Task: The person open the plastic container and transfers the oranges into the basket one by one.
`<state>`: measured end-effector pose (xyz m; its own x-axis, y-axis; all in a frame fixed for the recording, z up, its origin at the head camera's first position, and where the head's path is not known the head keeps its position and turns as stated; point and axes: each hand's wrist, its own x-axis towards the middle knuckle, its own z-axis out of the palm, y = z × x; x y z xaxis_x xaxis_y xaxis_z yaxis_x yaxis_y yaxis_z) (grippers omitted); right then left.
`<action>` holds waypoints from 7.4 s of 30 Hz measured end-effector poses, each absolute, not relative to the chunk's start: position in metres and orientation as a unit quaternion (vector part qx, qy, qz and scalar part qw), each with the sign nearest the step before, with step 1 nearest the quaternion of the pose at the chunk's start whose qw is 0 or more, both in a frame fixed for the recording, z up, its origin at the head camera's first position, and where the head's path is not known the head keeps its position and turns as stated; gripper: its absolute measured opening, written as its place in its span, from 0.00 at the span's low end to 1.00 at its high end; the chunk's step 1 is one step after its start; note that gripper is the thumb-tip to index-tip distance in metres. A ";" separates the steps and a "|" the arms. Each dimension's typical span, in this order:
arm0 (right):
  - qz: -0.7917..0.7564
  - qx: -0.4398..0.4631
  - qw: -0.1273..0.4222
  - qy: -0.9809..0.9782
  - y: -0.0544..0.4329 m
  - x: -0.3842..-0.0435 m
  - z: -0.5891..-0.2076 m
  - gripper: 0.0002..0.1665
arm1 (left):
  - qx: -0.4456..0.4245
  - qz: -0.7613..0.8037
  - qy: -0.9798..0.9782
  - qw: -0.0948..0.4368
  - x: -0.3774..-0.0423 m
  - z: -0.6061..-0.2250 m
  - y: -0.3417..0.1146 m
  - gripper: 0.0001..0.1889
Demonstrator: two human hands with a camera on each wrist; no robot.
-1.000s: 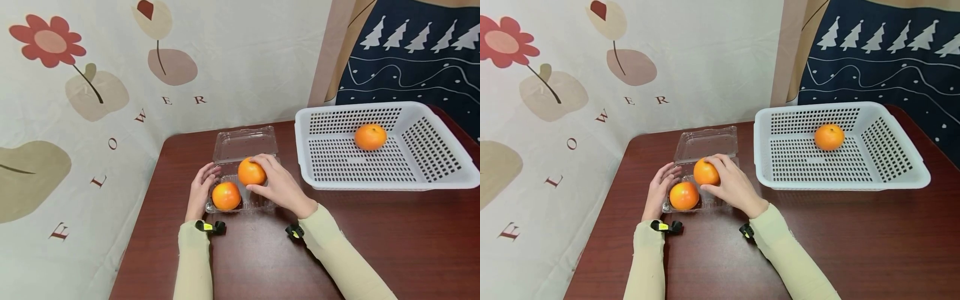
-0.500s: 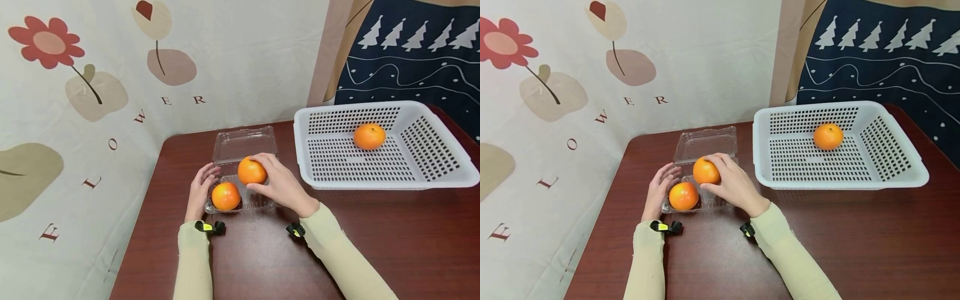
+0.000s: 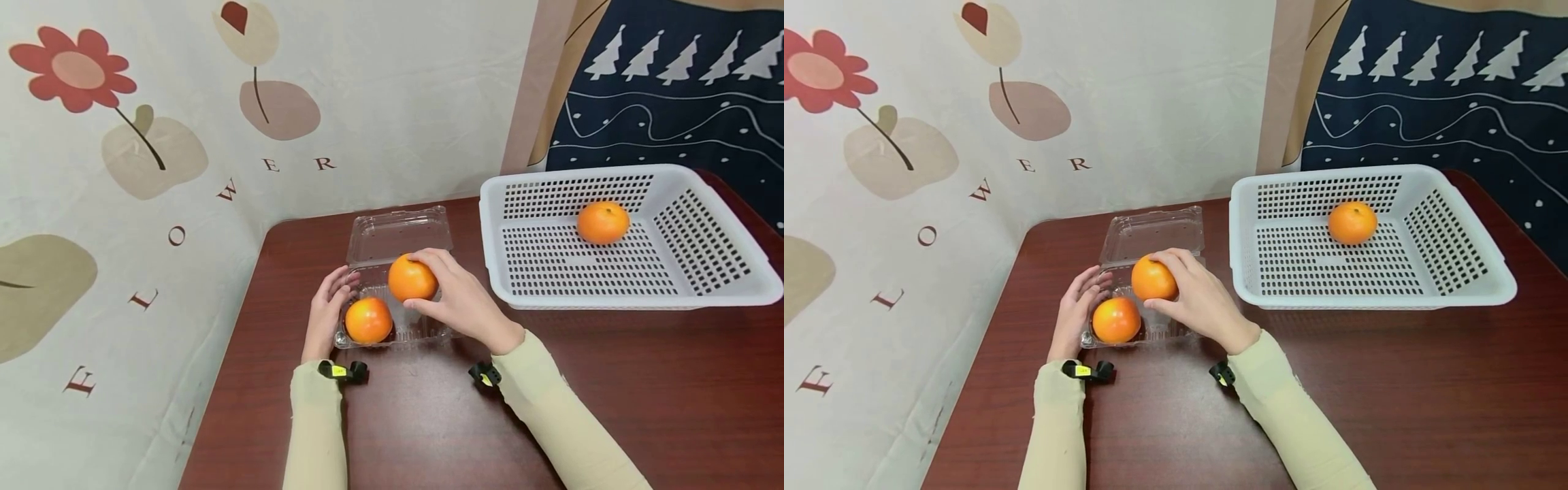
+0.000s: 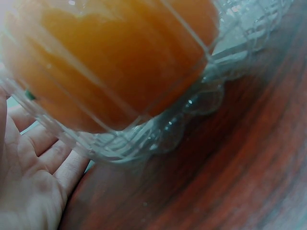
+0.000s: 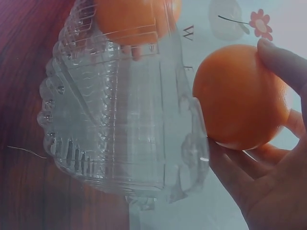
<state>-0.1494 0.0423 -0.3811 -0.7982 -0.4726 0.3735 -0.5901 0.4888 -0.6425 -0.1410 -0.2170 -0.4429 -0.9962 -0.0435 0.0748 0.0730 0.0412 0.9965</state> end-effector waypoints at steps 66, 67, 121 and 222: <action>0.426 0.281 0.126 -0.850 0.065 -0.154 -0.362 0.38 | -0.016 -0.701 -0.712 0.046 -0.143 -0.442 -0.216 0.21; 0.428 0.280 0.125 -0.850 0.065 -0.154 -0.361 0.38 | -0.017 -0.701 -0.711 0.046 -0.143 -0.442 -0.217 0.21; 0.422 0.205 0.170 -0.867 0.111 -0.155 -0.359 0.39 | -0.012 -0.696 -0.718 0.026 -0.141 -0.452 -0.218 0.22; 0.348 -0.081 0.080 -0.930 0.277 -0.150 -0.354 0.52 | -0.017 -0.709 -0.705 0.005 -0.159 -0.453 -0.210 0.24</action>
